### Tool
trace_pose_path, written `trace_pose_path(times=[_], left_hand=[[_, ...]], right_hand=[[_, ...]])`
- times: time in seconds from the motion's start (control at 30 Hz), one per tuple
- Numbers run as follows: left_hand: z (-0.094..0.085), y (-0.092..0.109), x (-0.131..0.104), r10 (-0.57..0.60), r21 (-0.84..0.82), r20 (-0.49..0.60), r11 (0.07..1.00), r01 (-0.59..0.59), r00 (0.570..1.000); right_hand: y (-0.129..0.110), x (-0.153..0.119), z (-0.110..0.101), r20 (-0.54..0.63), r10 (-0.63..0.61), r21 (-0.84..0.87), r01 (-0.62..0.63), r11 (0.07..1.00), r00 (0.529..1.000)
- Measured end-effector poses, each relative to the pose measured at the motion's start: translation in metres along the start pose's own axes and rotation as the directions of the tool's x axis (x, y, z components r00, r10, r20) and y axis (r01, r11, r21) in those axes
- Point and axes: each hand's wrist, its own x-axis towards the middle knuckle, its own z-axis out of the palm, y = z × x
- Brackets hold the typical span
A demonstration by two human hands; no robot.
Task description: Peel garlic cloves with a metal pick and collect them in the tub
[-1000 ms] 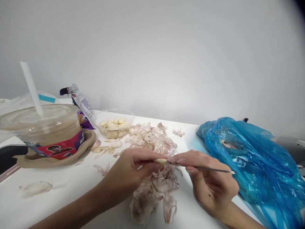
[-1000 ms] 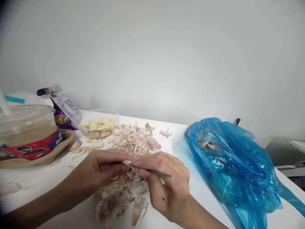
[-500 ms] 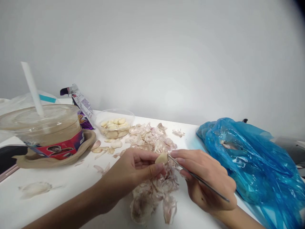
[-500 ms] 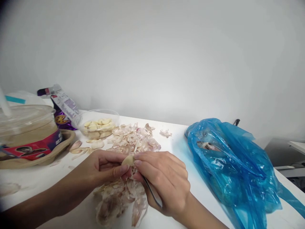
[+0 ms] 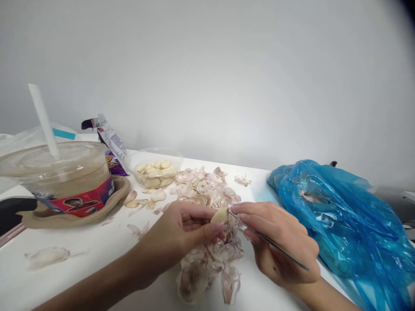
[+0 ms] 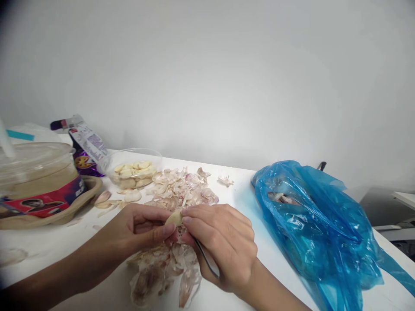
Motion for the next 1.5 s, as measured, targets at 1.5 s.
trace_pose_path(times=[1.5], left_hand=[[-0.0065,-0.0062,0.0034,0.348,0.576,-0.081,0.781,-0.242,0.934]], right_hand=[[-0.001,0.0022,0.0034,-0.035,0.261,0.137,-0.255,0.957,0.965]])
